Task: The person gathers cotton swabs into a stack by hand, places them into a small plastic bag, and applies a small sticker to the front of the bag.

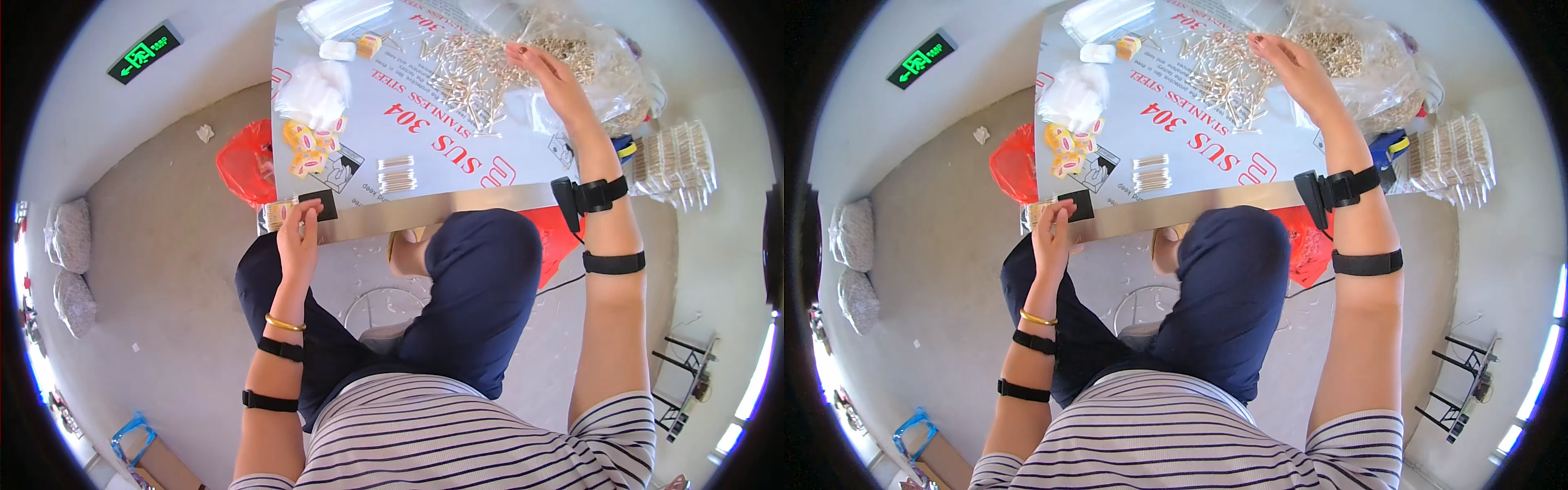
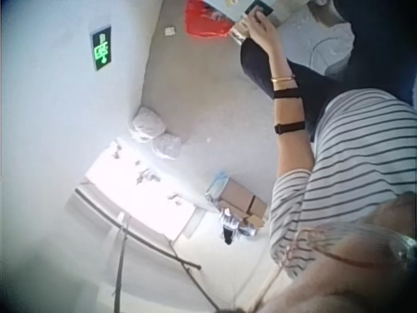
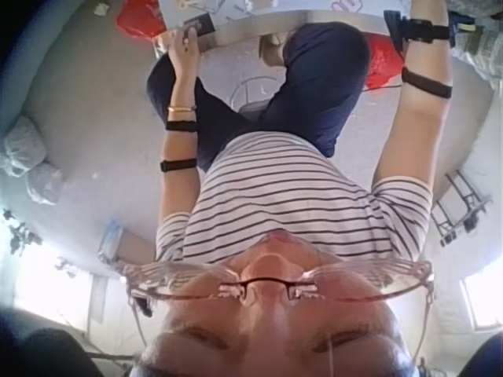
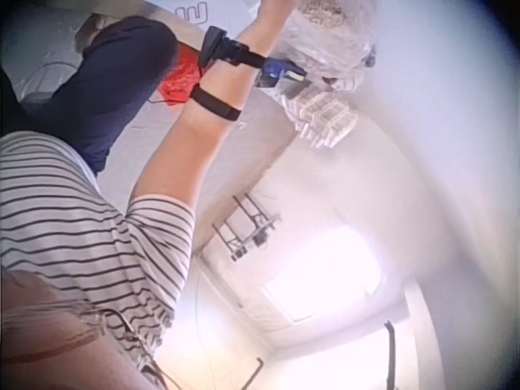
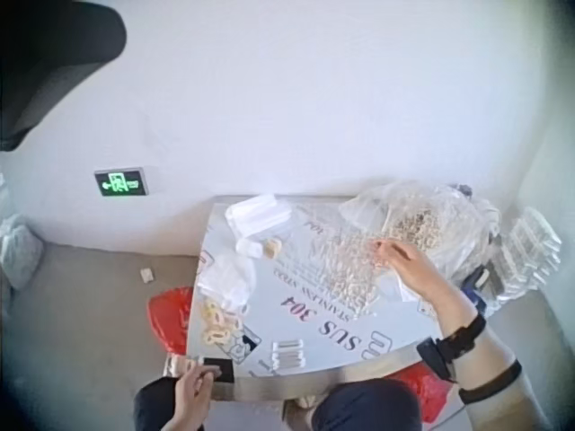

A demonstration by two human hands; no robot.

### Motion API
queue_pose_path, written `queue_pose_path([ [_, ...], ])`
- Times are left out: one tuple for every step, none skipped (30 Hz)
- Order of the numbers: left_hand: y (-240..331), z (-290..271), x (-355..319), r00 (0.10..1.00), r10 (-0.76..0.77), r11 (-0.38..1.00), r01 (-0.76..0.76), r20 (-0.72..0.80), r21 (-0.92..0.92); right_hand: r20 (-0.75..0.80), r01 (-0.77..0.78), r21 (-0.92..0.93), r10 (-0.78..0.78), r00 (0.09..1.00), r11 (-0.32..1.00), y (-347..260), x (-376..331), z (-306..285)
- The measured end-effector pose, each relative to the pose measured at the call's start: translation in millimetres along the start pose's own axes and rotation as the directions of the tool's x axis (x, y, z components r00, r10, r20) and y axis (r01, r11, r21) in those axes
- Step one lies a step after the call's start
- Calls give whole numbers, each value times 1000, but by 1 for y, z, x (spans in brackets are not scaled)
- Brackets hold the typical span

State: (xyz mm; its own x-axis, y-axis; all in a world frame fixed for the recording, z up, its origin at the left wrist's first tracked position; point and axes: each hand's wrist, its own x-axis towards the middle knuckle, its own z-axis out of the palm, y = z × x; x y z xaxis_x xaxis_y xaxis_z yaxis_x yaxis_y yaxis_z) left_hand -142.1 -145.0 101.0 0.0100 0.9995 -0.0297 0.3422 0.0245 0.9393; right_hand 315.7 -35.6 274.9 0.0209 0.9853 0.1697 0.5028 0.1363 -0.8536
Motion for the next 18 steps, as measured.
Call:
queue_pose_path([
  [-2, -4, -8, 1000, 6, 1000, -6, -10, -10, 4, 13, -8, -13, 1000, 1000, -8, 0, 7],
  [-4, -8, -16, 999, -42, 998, 42, -12, -44, 57, 10, -42, -8, 998, 999, -12, -2, 23],
  [-5, -12, -22, 996, -89, 993, 88, -15, -79, 111, 12, -76, -4, 994, 997, -14, -3, 42],
  [-10, -15, -26, 996, -83, 993, 81, -25, -92, 158, -20, -71, 31, 987, 997, -5, -11, 65],
  [-17, -22, -29, 999, -12, 1000, 11, -44, -23, 211, -53, -60, 65, 975, 997, 11, -23, 98],
  [-23, -29, -33, 997, 56, 997, -53, -58, 50, 223, -75, -65, 88, 971, 995, 22, -41, 134],
  [-19, -33, -34, 997, 55, 998, -53, -61, 41, 225, -104, -79, 120, 967, 991, 38, -64, 161],
  [-6, -28, -30, 999, 23, 1000, -24, -31, -16, 170, 18, -232, 23, 985, 972, 80, -90, 171],
  [1, -28, -28, 1000, -15, 998, 14, -10, -58, 145, 134, -373, -85, 986, 918, 108, -109, 182],
  [-10, -44, -33, 998, -16, 997, 11, -57, -73, 169, 150, -346, -96, 981, 926, 100, -122, 210],
  [-17, -55, -36, 997, -28, 998, 23, -70, -67, 174, 148, -492, -69, 982, 858, 91, -140, 227],
  [-20, -64, -38, 996, -28, 998, 23, -86, -58, 170, 144, -626, -45, 984, 766, 84, -151, 239],
  [-23, -70, -38, 996, -25, 998, 20, -90, -53, 172, 142, -624, -42, 984, 768, 84, -159, 244],
  [-27, -73, -37, 996, -32, 999, 29, -83, -40, 162, 144, -639, -50, 985, 756, 85, -165, 249],
  [-29, -74, -36, 996, -35, 999, 32, -79, -37, 150, 143, -653, -58, 987, 744, 86, -167, 252],
  [-32, -75, -35, 996, -37, 999, 34, -81, -30, 150, 138, -652, -52, 987, 746, 88, -166, 255],
  [-35, -76, -34, 996, -39, 999, 37, -83, -24, 139, 131, -663, -51, 989, 737, 90, -165, 258],
  [-36, -74, -31, 996, -43, 999, 41, -80, -22, 128, 124, -675, -50, 991, 728, 92, -163, 261],
])
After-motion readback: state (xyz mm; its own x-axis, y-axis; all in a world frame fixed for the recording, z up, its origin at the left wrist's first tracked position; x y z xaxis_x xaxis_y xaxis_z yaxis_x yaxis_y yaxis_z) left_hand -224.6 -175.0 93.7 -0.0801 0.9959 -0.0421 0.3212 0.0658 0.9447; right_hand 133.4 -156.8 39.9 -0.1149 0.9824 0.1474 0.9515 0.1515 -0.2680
